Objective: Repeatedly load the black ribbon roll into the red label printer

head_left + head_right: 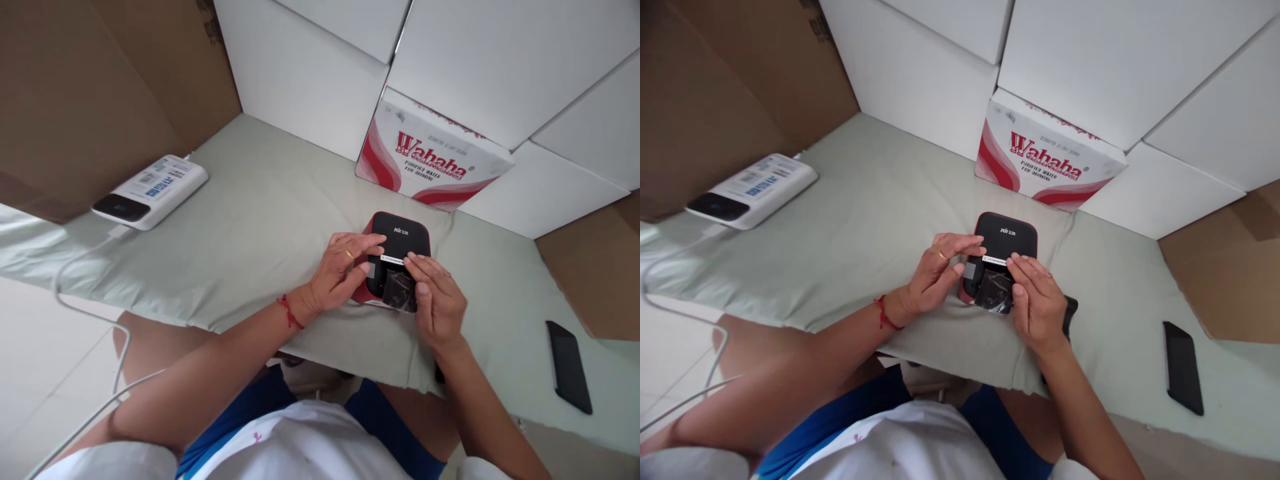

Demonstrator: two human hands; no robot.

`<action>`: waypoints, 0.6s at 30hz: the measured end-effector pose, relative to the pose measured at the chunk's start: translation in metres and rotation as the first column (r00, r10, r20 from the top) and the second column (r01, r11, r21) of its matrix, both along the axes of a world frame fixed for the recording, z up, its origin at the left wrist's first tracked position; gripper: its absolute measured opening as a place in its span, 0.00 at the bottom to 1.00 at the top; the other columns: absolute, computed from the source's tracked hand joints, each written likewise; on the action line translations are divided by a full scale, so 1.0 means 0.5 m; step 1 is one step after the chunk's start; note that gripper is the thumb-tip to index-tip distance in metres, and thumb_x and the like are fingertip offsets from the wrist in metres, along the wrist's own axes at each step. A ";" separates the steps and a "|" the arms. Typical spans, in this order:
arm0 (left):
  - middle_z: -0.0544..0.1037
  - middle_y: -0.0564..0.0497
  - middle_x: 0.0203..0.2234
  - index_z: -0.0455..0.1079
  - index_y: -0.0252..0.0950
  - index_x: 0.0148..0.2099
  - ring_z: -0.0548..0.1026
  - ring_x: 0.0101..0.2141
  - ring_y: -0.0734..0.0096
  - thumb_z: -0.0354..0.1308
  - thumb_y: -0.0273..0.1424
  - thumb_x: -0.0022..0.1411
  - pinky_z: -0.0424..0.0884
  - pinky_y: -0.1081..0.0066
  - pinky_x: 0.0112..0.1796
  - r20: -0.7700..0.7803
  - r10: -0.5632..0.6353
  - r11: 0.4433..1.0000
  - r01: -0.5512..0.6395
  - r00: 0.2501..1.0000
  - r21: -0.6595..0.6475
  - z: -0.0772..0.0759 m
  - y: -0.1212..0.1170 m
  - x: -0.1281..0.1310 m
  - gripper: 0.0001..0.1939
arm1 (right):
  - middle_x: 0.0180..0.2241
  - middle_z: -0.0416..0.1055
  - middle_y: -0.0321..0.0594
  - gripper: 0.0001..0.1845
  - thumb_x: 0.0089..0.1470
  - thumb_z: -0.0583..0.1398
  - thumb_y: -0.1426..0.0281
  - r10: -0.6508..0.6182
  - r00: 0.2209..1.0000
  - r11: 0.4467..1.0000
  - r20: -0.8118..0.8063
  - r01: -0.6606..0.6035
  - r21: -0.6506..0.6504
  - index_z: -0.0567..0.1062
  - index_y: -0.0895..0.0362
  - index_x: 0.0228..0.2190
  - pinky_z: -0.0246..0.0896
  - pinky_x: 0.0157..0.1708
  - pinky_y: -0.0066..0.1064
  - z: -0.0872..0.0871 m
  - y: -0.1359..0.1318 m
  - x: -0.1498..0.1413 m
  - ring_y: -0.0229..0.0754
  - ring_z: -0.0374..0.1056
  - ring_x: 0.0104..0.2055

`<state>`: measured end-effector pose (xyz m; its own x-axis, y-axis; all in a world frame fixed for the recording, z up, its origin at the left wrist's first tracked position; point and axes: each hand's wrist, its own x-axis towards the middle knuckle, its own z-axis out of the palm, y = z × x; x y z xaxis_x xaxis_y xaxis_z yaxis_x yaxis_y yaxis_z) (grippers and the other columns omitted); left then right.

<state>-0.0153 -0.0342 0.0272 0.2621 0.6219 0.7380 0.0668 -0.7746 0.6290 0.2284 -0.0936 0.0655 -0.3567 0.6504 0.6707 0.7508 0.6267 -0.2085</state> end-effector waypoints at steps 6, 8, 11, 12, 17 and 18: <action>0.85 0.40 0.56 0.62 0.42 0.74 0.84 0.55 0.53 0.53 0.36 0.80 0.71 0.50 0.57 0.045 -0.018 1.000 0.018 0.999 0.005 -0.019 -0.007 -0.001 0.24 | 0.61 0.82 0.50 0.29 0.79 0.47 0.63 -0.109 0.989 0.982 -0.098 0.122 0.142 0.73 0.50 0.71 0.69 0.65 0.59 -0.030 -0.023 0.000 0.57 0.74 0.67; 0.83 0.38 0.58 0.59 0.43 0.76 0.83 0.56 0.53 0.54 0.35 0.80 0.72 0.49 0.59 0.053 -0.016 1.000 0.015 0.998 0.020 -0.026 -0.009 -0.001 0.27 | 0.59 0.83 0.51 0.30 0.79 0.46 0.61 -0.180 0.970 0.954 -0.163 0.213 0.213 0.75 0.50 0.70 0.67 0.64 0.62 -0.026 -0.028 0.007 0.60 0.74 0.65; 0.82 0.39 0.58 0.58 0.44 0.78 0.82 0.57 0.54 0.56 0.35 0.79 0.73 0.48 0.60 0.067 -0.021 1.000 0.020 0.998 0.016 -0.034 -0.009 0.003 0.30 | 0.55 0.83 0.50 0.29 0.78 0.47 0.63 -0.224 0.962 0.949 -0.156 0.252 0.191 0.77 0.49 0.68 0.67 0.61 0.61 -0.018 -0.024 0.015 0.60 0.75 0.62; 0.82 0.39 0.58 0.57 0.44 0.78 0.82 0.57 0.54 0.56 0.35 0.78 0.73 0.48 0.60 0.078 -0.021 1.000 0.020 0.997 0.016 -0.036 -0.008 0.004 0.31 | 0.55 0.83 0.49 0.29 0.77 0.47 0.65 -0.215 0.967 0.957 -0.139 0.236 0.165 0.77 0.49 0.68 0.68 0.61 0.60 -0.016 -0.021 0.016 0.59 0.75 0.62; 0.81 0.38 0.59 0.57 0.44 0.78 0.80 0.60 0.51 0.57 0.38 0.78 0.71 0.46 0.62 0.100 -0.003 0.999 -0.002 0.995 0.045 -0.033 -0.006 0.005 0.32 | 0.52 0.84 0.47 0.27 0.77 0.47 0.67 -0.149 0.984 0.979 -0.102 0.162 0.126 0.81 0.48 0.63 0.67 0.61 0.58 -0.017 -0.010 0.012 0.58 0.73 0.63; 0.81 0.38 0.59 0.59 0.44 0.78 0.80 0.61 0.50 0.57 0.39 0.78 0.70 0.45 0.63 0.096 0.005 0.999 -0.010 0.995 0.046 -0.032 -0.006 0.004 0.31 | 0.51 0.84 0.47 0.27 0.77 0.48 0.68 -0.145 0.984 0.980 -0.099 0.157 0.120 0.82 0.48 0.61 0.67 0.61 0.58 -0.019 -0.009 0.011 0.58 0.72 0.62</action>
<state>-0.0131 -0.0371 0.0112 0.1846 0.5881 0.7875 0.0140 -0.8027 0.5962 0.2341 -0.0982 0.0559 -0.1961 0.5995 0.7760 0.8207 0.5334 -0.2046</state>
